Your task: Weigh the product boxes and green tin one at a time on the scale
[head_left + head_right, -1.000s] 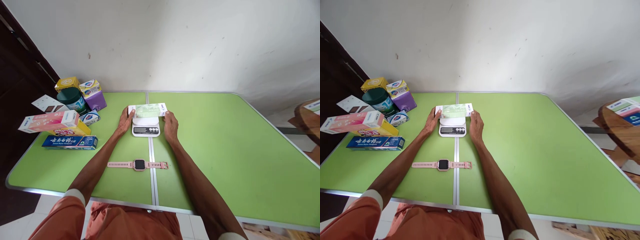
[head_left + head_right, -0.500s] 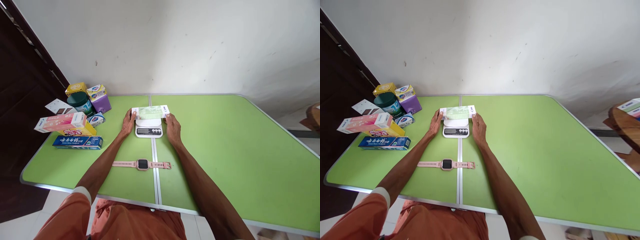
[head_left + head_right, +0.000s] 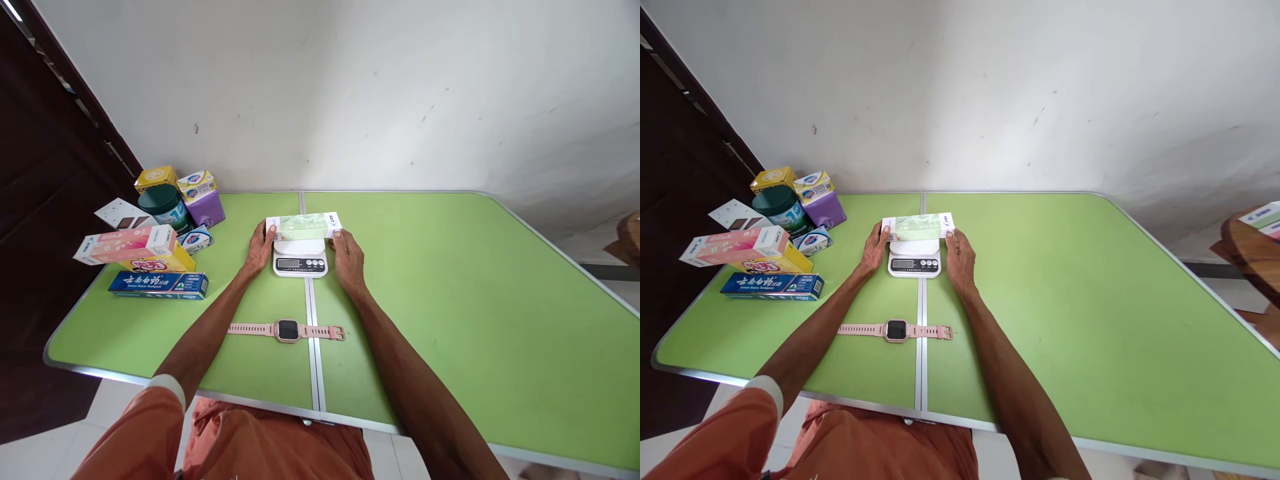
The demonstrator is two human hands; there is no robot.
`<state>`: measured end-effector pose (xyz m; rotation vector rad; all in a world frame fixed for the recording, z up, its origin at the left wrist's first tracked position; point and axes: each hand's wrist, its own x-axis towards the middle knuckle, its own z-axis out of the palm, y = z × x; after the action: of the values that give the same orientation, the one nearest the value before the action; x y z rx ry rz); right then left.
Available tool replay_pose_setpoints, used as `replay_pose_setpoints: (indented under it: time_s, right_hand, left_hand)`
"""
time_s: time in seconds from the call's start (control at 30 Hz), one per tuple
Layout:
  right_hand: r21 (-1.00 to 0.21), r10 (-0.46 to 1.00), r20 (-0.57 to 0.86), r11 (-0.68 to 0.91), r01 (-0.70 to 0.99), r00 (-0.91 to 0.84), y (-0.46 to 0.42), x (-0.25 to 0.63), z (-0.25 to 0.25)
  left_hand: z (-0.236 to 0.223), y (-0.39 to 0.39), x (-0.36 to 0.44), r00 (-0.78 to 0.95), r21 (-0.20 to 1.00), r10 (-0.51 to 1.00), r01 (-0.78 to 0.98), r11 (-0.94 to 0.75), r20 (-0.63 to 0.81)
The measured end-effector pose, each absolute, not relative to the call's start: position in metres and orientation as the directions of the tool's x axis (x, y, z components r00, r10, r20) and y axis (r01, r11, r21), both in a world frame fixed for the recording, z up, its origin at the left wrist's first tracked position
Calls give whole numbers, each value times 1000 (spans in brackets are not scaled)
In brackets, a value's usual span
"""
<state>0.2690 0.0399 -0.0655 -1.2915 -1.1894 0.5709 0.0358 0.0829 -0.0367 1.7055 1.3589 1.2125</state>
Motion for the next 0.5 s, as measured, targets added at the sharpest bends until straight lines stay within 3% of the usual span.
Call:
replay_pose_setpoints:
  time_s: [0.5]
  right_hand:
    - [-928,867,349,266,262,356,37,267,-61]
  left_hand:
    - [-38,83,35,46,882,958,381,-279,283]
